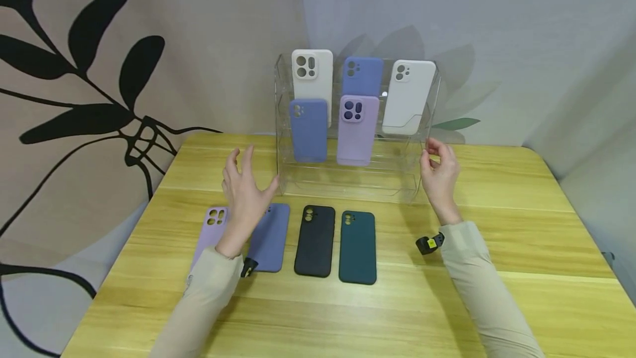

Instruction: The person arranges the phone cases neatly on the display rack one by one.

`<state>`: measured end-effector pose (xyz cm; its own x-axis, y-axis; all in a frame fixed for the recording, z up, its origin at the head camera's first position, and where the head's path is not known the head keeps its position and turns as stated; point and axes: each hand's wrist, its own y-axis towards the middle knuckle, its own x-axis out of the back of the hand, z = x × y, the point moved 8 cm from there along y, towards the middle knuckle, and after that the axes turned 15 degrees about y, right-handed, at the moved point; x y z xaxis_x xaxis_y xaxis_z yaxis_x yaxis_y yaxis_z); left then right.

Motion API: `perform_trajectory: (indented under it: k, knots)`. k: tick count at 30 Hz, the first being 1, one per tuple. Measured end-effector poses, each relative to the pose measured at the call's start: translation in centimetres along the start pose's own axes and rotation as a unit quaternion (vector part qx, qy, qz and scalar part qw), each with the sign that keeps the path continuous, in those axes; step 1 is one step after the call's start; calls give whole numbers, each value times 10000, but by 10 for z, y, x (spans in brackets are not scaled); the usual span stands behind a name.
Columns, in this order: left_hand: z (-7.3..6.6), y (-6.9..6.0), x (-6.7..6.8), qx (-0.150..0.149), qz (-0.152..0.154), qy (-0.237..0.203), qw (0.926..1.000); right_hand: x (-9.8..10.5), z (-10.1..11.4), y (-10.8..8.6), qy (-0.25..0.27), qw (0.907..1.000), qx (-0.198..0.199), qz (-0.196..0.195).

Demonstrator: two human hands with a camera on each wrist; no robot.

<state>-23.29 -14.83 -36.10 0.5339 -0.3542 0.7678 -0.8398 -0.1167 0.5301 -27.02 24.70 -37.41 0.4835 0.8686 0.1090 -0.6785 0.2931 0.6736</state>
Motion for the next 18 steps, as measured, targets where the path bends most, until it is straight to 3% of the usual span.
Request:
perform_trajectory:
  k: [4,9,18]
  knots:
    - [18,-6,-1,99,237,200,9995,0,0,0,-30,10000,0,-9]
    - [41,-14,-7,370,765,495,9952,1,2,0,-57,10000,58,-12]
    - [76,-26,-21,885,1820,942,9748,1,0,0,-3,10000,68,-23]
